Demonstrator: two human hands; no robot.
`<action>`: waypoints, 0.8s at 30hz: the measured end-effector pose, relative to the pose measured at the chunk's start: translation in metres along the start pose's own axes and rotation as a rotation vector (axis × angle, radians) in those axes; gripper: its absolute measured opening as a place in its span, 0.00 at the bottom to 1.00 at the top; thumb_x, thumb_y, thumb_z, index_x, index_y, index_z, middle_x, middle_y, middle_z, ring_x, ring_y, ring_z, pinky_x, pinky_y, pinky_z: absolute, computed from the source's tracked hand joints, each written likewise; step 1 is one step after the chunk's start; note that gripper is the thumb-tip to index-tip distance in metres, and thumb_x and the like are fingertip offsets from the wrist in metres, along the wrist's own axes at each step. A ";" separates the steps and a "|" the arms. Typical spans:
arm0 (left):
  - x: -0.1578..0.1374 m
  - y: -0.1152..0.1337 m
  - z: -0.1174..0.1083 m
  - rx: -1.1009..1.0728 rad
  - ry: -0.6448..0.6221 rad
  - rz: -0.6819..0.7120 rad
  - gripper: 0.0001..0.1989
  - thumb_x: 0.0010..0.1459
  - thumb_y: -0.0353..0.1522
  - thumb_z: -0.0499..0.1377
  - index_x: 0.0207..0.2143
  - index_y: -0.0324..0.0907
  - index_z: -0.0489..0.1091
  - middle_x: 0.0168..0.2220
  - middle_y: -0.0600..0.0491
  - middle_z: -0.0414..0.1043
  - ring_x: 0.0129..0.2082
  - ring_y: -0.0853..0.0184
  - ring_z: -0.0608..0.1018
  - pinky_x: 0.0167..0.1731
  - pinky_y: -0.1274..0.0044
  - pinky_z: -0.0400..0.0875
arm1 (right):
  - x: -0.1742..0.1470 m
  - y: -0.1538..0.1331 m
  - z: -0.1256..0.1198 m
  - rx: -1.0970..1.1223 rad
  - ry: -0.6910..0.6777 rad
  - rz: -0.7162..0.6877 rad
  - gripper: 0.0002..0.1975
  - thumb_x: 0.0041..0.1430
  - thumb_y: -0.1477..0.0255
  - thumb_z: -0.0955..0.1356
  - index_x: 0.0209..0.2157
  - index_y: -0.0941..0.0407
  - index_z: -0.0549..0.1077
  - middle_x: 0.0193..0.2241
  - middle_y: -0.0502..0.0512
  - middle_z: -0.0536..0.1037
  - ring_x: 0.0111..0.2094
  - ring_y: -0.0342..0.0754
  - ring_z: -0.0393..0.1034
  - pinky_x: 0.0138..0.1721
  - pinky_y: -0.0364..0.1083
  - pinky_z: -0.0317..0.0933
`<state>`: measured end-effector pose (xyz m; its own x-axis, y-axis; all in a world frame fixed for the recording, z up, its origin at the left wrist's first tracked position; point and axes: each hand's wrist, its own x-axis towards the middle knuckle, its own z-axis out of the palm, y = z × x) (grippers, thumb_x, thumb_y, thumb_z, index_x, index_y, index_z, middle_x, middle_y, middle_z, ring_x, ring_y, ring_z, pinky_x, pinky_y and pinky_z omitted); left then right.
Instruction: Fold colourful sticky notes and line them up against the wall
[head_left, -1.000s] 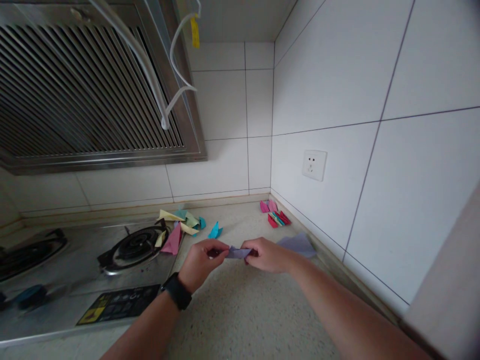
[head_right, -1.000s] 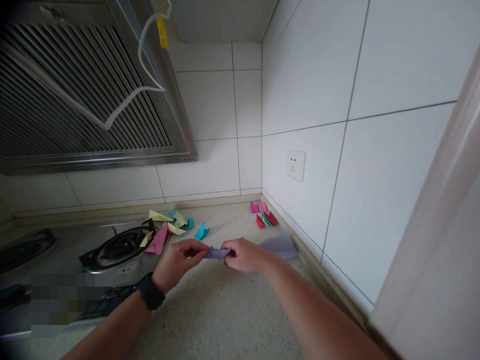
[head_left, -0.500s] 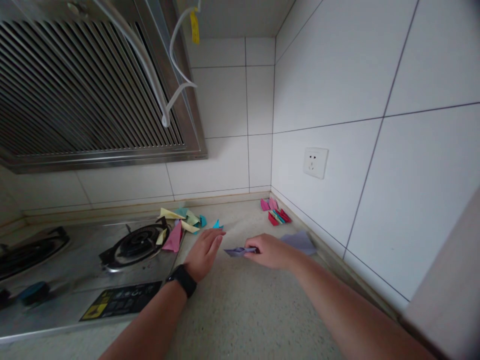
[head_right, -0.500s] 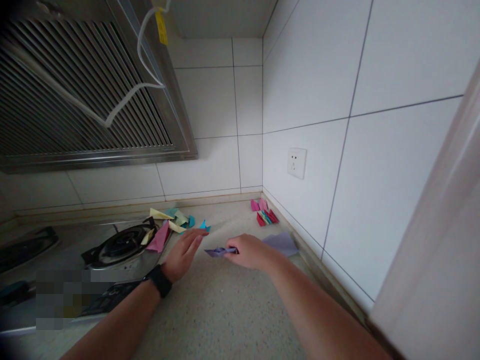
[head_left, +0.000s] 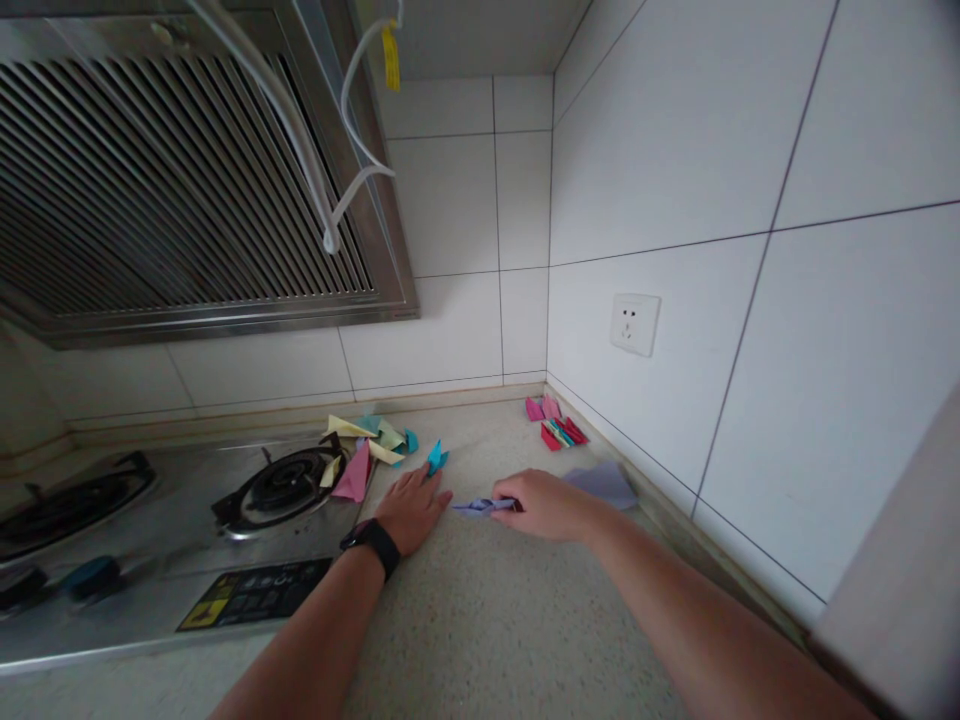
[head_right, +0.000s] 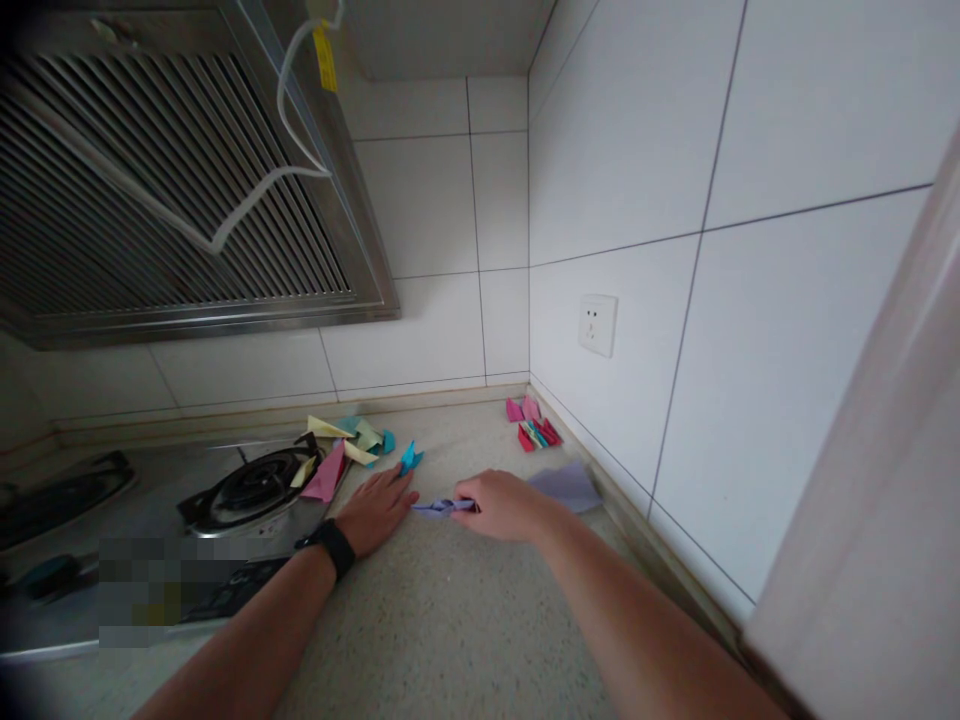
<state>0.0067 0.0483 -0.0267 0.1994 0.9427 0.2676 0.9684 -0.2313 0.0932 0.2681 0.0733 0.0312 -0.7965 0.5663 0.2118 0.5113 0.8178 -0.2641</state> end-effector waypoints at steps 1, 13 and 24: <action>0.000 0.001 -0.002 0.004 -0.006 -0.026 0.27 0.65 0.45 0.42 0.59 0.40 0.61 0.61 0.42 0.58 0.60 0.55 0.62 0.57 0.64 0.56 | 0.000 0.001 0.000 0.002 0.000 0.001 0.11 0.58 0.64 0.66 0.34 0.56 0.75 0.27 0.52 0.76 0.27 0.43 0.65 0.26 0.41 0.46; 0.006 -0.004 -0.015 0.022 0.165 -0.163 0.27 0.61 0.39 0.51 0.59 0.34 0.58 0.58 0.39 0.62 0.57 0.57 0.67 0.53 0.70 0.61 | 0.000 0.007 0.002 0.005 0.016 -0.010 0.11 0.59 0.64 0.65 0.35 0.55 0.75 0.29 0.54 0.78 0.30 0.45 0.68 0.29 0.41 0.49; -0.013 -0.044 -0.059 0.114 0.604 -0.496 0.27 0.55 0.35 0.56 0.57 0.38 0.60 0.57 0.39 0.60 0.54 0.51 0.68 0.50 0.63 0.64 | 0.001 0.003 -0.001 -0.031 0.009 0.039 0.12 0.61 0.63 0.64 0.37 0.55 0.76 0.29 0.54 0.78 0.30 0.45 0.69 0.29 0.42 0.49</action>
<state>-0.0470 0.0320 0.0225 -0.3444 0.6279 0.6979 0.9387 0.2389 0.2484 0.2693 0.0761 0.0312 -0.7728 0.5988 0.2104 0.5520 0.7977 -0.2428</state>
